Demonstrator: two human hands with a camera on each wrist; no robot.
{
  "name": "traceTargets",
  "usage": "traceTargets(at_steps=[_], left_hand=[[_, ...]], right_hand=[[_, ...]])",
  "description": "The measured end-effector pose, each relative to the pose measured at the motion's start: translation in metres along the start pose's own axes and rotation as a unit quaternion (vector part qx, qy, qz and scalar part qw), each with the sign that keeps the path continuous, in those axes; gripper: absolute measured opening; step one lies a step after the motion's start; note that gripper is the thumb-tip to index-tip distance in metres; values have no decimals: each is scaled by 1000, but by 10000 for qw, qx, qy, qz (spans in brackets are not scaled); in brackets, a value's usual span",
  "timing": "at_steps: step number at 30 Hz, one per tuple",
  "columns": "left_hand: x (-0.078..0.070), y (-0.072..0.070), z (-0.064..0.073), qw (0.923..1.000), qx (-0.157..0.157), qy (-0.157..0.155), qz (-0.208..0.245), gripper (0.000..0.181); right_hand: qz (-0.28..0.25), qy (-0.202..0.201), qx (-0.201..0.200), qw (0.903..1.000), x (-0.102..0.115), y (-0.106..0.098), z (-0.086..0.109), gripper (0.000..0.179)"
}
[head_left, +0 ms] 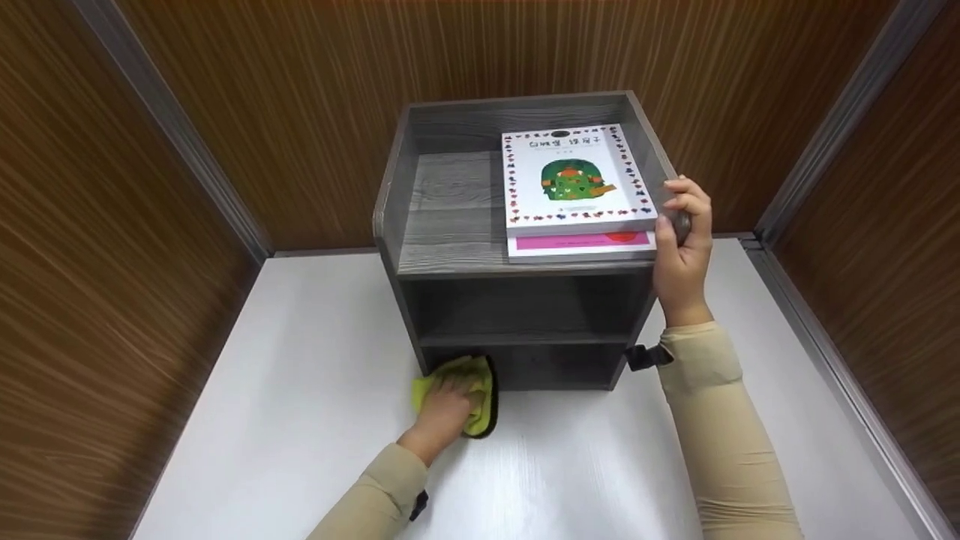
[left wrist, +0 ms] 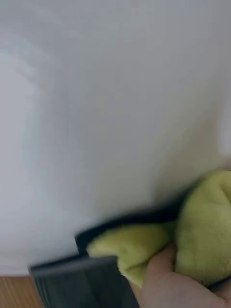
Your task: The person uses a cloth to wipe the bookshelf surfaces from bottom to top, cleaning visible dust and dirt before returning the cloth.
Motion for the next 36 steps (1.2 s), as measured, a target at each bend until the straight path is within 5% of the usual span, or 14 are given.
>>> traceTargets(at_steps=[4,8,14,18,22,27,30,36], left_hand=[[-5,9,-5,9937,900,-494,-439,22],[-14,13,-14,9865,1372,-698,-554,17],[-49,24,-38,9887,1451,100,-363,34],[-75,28,-59,9893,1403,304,-242,34],[-100,35,-81,9868,1570,358,-173,33],[-128,46,-105,9786,2053,55,-149,35],[-143,50,-114,9806,1948,-109,-170,36],[-162,52,-113,9796,1696,-24,-1074,39]], right_hand=[[12,-25,30,10000,0,-1,0,16],[29,-22,23,10000,2,-1,-2,17],[108,-6,-19,9999,3,-2,-2,18],[123,72,22,9999,2,-1,0,18],[136,84,-20,9999,2,0,0,18],[159,81,-6,9998,2,0,1,19],[179,72,18,9998,2,0,1,19],[179,42,36,9998,2,0,0,18]])
Point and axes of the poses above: each hand's wrist, its own z-axis away from the middle knuckle, its own y-axis out of the palm, x = y × z, the point moved 4 cm from there along -z, towards the middle knuckle, and after that the axes turned 15 degrees about -x, right-handed, at the moved point
